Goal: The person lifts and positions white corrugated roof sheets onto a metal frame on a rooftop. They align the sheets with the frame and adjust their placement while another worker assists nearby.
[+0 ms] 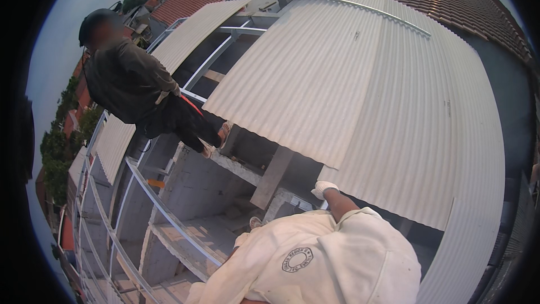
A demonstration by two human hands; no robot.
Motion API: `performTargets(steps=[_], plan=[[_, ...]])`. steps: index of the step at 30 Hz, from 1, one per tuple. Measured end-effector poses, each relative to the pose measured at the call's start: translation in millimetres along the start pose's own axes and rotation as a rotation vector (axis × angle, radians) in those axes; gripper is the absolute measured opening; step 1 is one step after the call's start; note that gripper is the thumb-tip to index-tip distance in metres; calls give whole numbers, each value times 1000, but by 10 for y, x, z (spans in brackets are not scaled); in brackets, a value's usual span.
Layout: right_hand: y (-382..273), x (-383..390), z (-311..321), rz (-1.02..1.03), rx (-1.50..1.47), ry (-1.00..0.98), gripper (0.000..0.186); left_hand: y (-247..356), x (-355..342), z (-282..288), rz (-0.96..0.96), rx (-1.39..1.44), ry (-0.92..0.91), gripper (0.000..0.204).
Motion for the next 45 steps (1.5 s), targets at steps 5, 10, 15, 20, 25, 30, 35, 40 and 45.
performTargets(steps=[5,10,15,20,25,30,35,40,45], plan=[[-101,10,-16,36,10,70,52,-218,-276,-112,3,-4,-13,58],[-18,-44,-61,33,6,64,53,-216,-343,-132,-13,-23,-11,57],[38,10,-23,23,-21,65,52,-226,-393,-159,-24,-43,-22,58],[-84,67,9,22,-11,17,54,-309,-439,-131,-9,-41,-7,58],[37,61,-67,4,-26,-13,54,-207,-466,-89,-15,-63,-12,58],[23,81,-58,11,-23,-8,54,-229,-453,-86,-8,-62,-8,58],[33,70,-31,3,-27,-11,54,-242,-451,-98,-6,-52,-2,58],[50,43,-20,2,-19,-11,55,-238,-469,-122,-9,-45,-5,59],[-129,49,-8,23,-4,-6,54,-336,-446,-124,1,-28,2,59]])
Point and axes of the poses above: each hand's wrist, its own x-axis away from the middle knuckle, its own z-axis out of the back of the hand, y = z × x, the point moved 7 cm from there along -x, towards the middle knuckle, and after that the axes turned 14 degrees about -y, right-handed, at the moved point
